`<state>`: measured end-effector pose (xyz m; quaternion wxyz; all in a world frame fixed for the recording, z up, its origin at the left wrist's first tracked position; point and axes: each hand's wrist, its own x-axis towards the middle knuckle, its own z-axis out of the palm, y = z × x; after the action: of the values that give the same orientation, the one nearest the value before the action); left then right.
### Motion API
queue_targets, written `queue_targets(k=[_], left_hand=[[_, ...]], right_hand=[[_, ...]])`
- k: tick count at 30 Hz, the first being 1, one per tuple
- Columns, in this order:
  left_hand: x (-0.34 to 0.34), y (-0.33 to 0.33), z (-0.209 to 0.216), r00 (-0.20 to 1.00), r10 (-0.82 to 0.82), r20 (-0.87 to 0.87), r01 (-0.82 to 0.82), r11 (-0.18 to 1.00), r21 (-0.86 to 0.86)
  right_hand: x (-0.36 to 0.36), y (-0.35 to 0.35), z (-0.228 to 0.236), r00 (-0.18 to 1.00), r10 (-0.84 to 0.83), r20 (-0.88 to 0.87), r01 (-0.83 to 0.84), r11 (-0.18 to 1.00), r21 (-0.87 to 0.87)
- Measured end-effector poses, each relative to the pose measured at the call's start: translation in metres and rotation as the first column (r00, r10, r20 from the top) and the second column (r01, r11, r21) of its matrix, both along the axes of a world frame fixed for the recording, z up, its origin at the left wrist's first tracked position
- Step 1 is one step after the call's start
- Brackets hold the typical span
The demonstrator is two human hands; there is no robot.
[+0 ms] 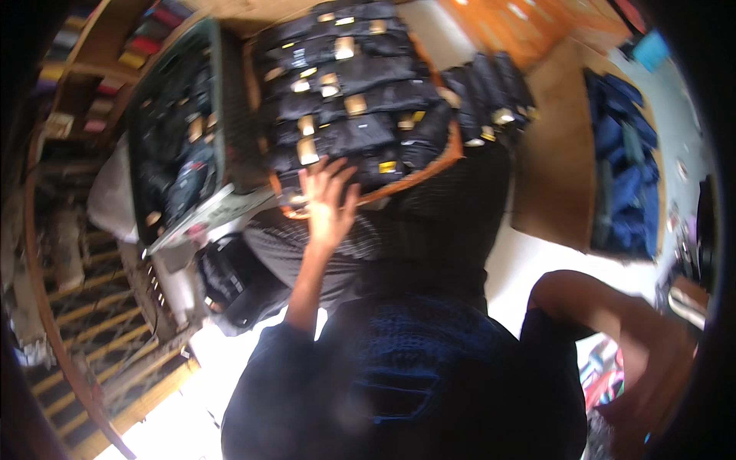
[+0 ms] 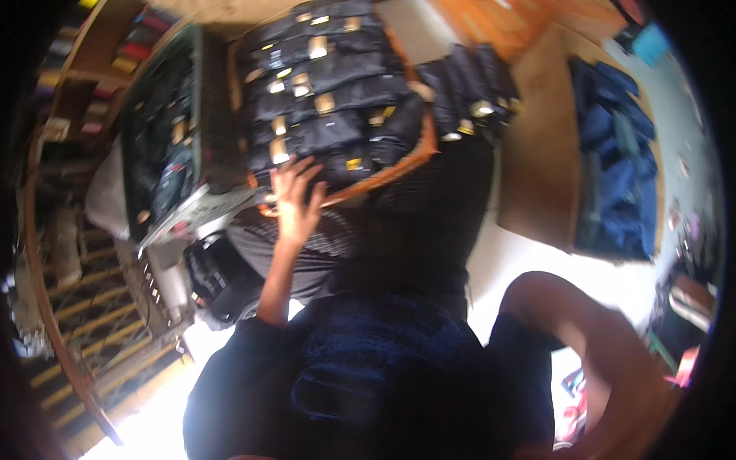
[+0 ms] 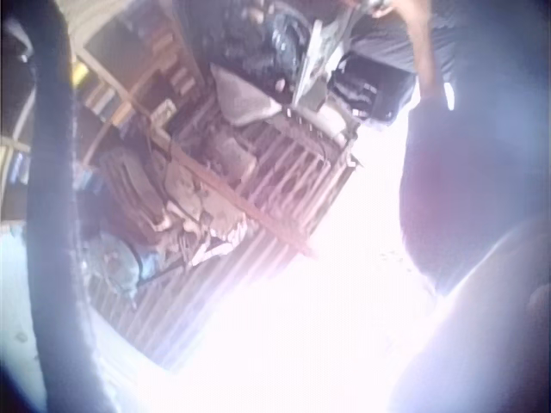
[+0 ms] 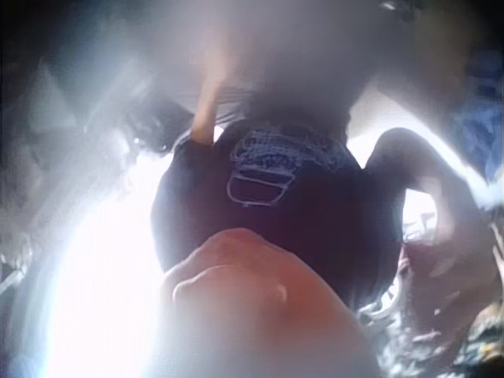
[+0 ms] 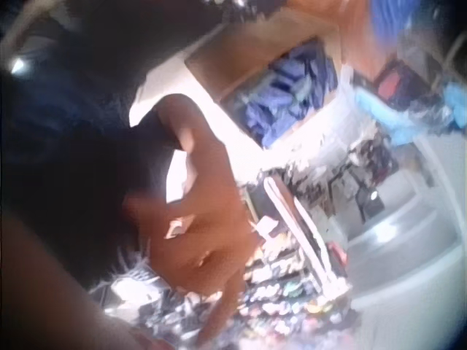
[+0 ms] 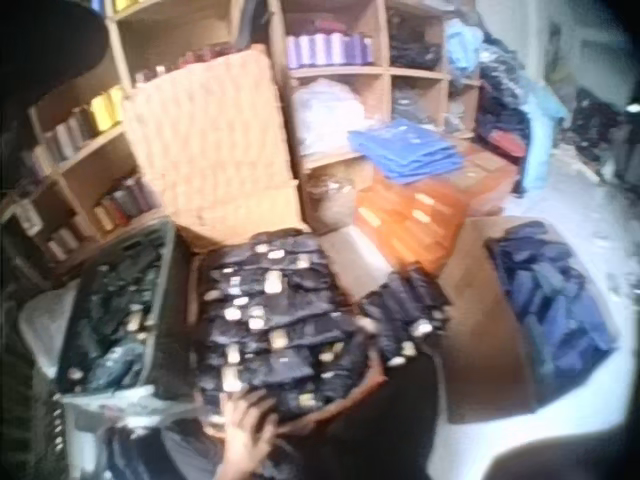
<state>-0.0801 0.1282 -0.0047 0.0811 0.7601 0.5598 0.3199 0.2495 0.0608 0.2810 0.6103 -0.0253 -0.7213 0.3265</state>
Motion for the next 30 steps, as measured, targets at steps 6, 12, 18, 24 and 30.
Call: queue_targets(k=[6,12,18,24,30], left_hand=[[0.024,-0.002,0.01,0.997,-0.046,0.054,0.044,0.998,0.044],[0.101,0.009,0.03,0.932,-0.336,0.138,0.33,0.942,0.064],[0.209,0.008,0.073,0.59,-0.779,0.211,0.795,0.606,0.015],[0.277,-0.008,0.089,0.464,-0.873,0.152,0.883,0.47,-0.001],[0.278,-0.018,0.073,0.482,-0.865,0.136,0.87,0.492,0.045]], right_hand=[[0.078,0.002,-0.097,-0.151,-0.571,0.807,0.978,0.031,0.205],[0.123,-0.068,-0.151,-0.427,-0.279,0.86,0.899,-0.031,0.436],[0.103,-0.064,-0.158,-0.14,-0.428,0.893,0.928,0.257,0.269],[0.11,-0.056,-0.16,0.348,-0.425,0.836,0.851,0.517,-0.091],[0.186,-0.017,-0.157,-0.218,-0.435,0.873,0.742,0.507,0.438]])
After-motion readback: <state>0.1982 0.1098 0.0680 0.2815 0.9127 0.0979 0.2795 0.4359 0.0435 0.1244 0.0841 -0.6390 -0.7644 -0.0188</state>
